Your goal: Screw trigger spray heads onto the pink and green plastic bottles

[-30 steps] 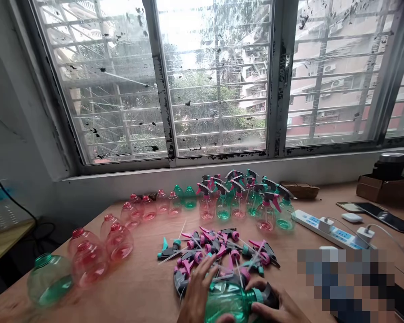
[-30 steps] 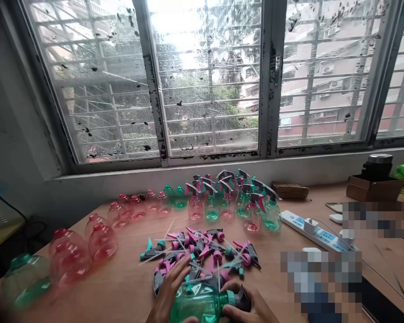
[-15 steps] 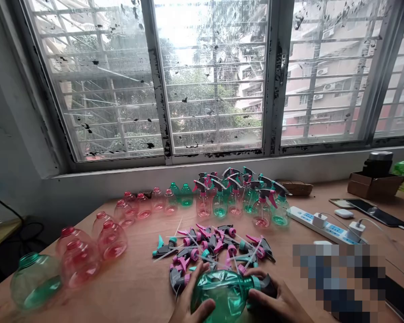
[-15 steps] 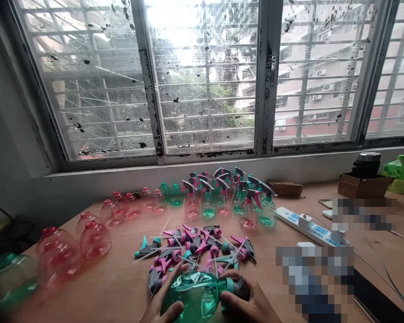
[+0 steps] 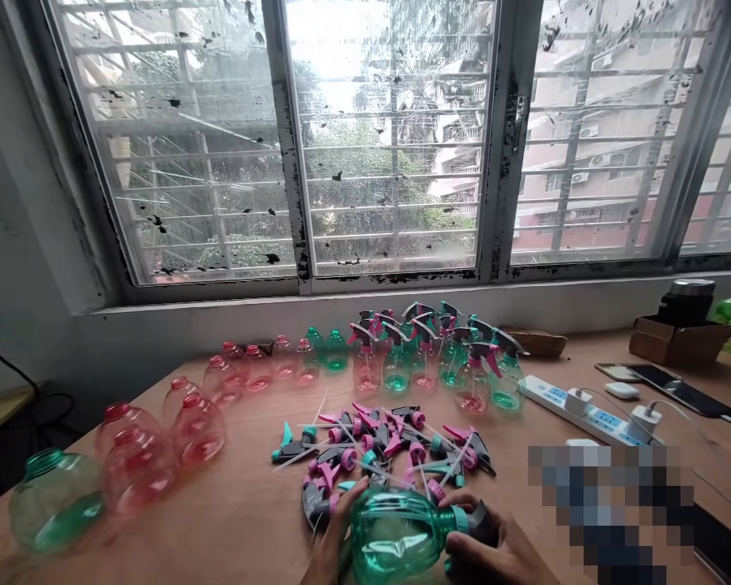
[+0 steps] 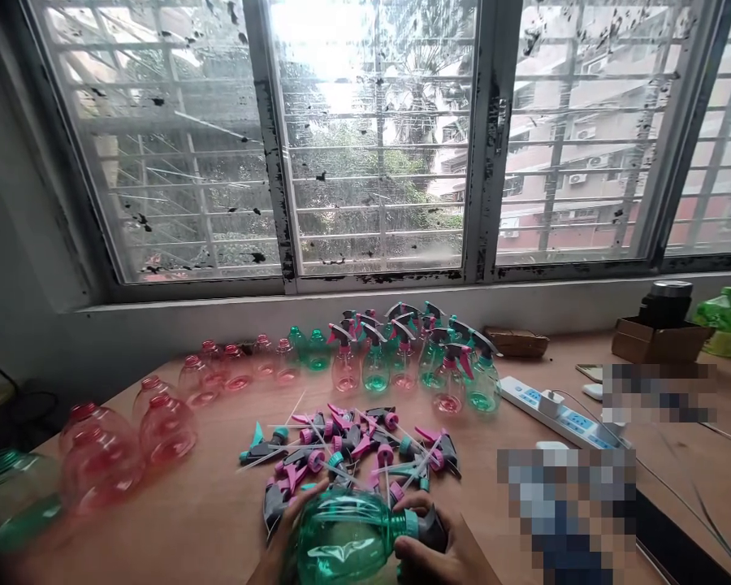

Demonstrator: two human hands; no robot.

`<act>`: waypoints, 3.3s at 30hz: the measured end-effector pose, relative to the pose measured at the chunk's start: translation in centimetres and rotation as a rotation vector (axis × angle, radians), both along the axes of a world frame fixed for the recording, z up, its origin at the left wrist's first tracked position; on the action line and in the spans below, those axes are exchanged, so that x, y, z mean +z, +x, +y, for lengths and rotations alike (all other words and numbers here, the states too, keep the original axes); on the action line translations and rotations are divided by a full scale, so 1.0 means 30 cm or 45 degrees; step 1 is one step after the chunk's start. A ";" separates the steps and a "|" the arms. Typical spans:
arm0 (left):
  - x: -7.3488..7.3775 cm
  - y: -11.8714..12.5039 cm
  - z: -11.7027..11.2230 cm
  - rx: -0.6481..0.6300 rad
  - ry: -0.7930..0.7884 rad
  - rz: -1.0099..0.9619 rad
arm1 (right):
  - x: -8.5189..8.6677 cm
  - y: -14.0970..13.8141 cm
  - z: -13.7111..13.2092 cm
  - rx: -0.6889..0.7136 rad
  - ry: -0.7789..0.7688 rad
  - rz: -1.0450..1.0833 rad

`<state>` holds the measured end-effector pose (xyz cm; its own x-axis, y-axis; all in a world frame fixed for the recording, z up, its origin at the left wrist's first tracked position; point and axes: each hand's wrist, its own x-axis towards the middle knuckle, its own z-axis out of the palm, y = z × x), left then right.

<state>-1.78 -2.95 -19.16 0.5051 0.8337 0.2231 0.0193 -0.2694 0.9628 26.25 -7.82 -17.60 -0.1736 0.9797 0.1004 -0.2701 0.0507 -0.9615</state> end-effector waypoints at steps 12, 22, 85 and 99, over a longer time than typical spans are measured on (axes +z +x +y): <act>0.014 -0.002 -0.025 -0.099 -0.236 -0.237 | 0.012 0.036 0.008 -0.015 0.108 -0.438; 0.135 -0.011 -0.067 -0.229 -0.202 -0.088 | 0.044 0.036 -0.006 -0.072 0.122 -0.435; 0.071 -0.005 -0.067 -0.174 -0.028 -0.079 | 0.024 0.009 -0.005 0.007 -0.126 0.011; 0.092 -0.007 -0.075 -0.106 -0.038 0.009 | 0.013 0.022 -0.005 0.071 -0.088 -0.100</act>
<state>-1.98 -5.19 -16.41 0.5744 0.7949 0.1954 0.0047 -0.2419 0.9703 26.91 -7.96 -17.21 -0.2329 0.9724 0.0167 -0.1941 -0.0296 -0.9805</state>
